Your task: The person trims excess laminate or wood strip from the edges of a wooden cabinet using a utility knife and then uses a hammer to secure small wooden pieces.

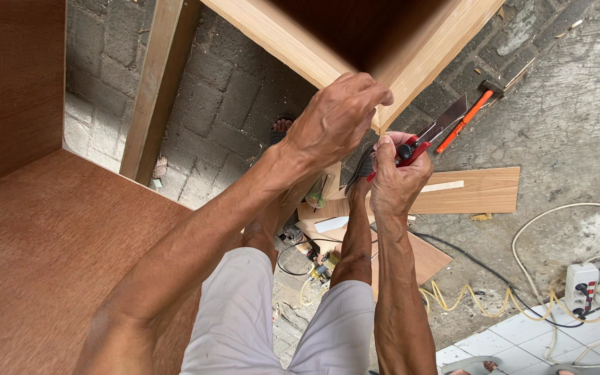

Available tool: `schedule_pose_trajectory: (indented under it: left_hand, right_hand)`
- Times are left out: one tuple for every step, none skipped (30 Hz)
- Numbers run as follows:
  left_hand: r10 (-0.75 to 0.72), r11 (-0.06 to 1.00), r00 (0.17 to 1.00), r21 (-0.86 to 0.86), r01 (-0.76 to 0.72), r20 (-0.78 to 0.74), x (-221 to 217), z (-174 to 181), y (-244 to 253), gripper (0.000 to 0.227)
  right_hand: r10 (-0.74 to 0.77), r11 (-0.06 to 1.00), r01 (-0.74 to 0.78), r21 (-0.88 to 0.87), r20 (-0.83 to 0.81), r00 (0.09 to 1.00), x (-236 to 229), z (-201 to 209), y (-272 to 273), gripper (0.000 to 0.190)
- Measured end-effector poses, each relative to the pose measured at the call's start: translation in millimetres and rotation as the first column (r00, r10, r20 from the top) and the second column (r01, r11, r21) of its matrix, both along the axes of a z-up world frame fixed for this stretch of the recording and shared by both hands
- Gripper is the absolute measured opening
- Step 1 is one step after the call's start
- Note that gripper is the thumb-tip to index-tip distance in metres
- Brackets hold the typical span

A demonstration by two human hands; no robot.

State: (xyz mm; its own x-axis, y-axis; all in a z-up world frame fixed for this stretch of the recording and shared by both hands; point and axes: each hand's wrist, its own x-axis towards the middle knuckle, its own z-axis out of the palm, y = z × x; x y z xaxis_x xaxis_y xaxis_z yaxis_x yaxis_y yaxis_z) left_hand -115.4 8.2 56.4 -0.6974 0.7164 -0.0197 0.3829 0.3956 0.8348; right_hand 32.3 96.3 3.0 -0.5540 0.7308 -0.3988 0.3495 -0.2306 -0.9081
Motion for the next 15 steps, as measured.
schedule_pose_trajectory:
  left_hand:
    - [-0.001, 1.000, 1.000, -0.001, 0.001, 0.000, -1, -9, -1, 0.021]
    - [-0.042, 0.999, 0.999, -0.005, 0.042, 0.024, -1, -18, -2, 0.022]
    - [-0.084, 0.996, 0.995, -0.009, 0.084, 0.048, -2, -27, -2, 0.024]
    - [-0.085, 0.996, 0.995, -0.009, 0.086, 0.048, -2, -31, -3, 0.024]
    - [-0.070, 0.998, 0.994, 0.002, 0.070, 0.083, -1, -34, -4, 0.025]
    - [-0.054, 0.999, 0.992, 0.012, 0.053, 0.117, 0, -38, -5, 0.025]
    - [-0.054, 0.999, 0.992, 0.013, 0.053, 0.117, -1, -36, -6, 0.025]
    - [-0.063, 0.998, 0.990, 0.022, 0.060, 0.125, -1, -35, -6, 0.026]
    - [-0.071, 0.997, 0.988, 0.032, 0.067, 0.135, -1, -34, -7, 0.026]
    - [-0.071, 0.997, 0.988, 0.033, 0.067, 0.138, -2, -29, -7, 0.026]
    - [-0.107, 0.994, 0.988, 0.006, 0.107, 0.111, -3, -24, -7, 0.029]
    - [-0.143, 0.989, 0.986, -0.023, 0.146, 0.085, -4, -19, -7, 0.032]
    - [-0.141, 0.989, 0.986, -0.024, 0.144, 0.086, -5, -22, -8, 0.032]
    - [-0.164, 0.986, 0.983, -0.005, 0.165, 0.083, -6, -25, -9, 0.034]
    - [-0.188, 0.982, 0.979, 0.013, 0.187, 0.079, -7, -28, -9, 0.035]
  right_hand:
    - [-0.001, 1.000, 0.001, -0.001, 0.000, 1.000, 1, -1, 1, 0.007]
    - [0.012, 0.999, -0.013, 0.040, 0.027, 1.000, 2, -2, 1, 0.006]
    - [0.022, 0.996, -0.027, 0.081, 0.056, 0.998, 3, -3, 2, 0.005]
    - [0.020, 0.996, -0.025, 0.081, 0.056, 0.998, 2, -2, 2, 0.005]
    - [0.018, 0.995, -0.025, 0.095, 0.072, 0.997, 1, -1, 1, 0.005]
    - [0.015, 0.994, -0.025, 0.109, 0.089, 0.996, 0, 0, 1, 0.005]
    - [0.015, 0.994, -0.025, 0.109, 0.089, 0.996, 0, 0, 1, 0.005]
    - [0.018, 0.991, -0.031, 0.126, 0.102, 0.995, 0, -1, 1, 0.004]
    - [0.022, 0.989, -0.039, 0.144, 0.118, 0.993, 1, -1, 1, 0.003]
    - [0.022, 0.989, -0.039, 0.145, 0.121, 0.992, 0, 0, -1, 0.003]
    - [0.018, 0.987, -0.038, 0.155, 0.132, 0.991, -2, 1, -1, 0.002]
    - [0.014, 0.986, -0.038, 0.164, 0.144, 0.989, -3, 2, -2, 0.002]
    - [0.016, 0.986, -0.040, 0.163, 0.145, 0.989, -4, 4, -3, 0.002]
    - [-0.005, 0.988, -0.016, 0.153, 0.139, 0.990, -5, 7, -4, 0.002]
    - [-0.027, 0.990, 0.008, 0.143, 0.132, 0.991, -6, 9, -5, 0.002]
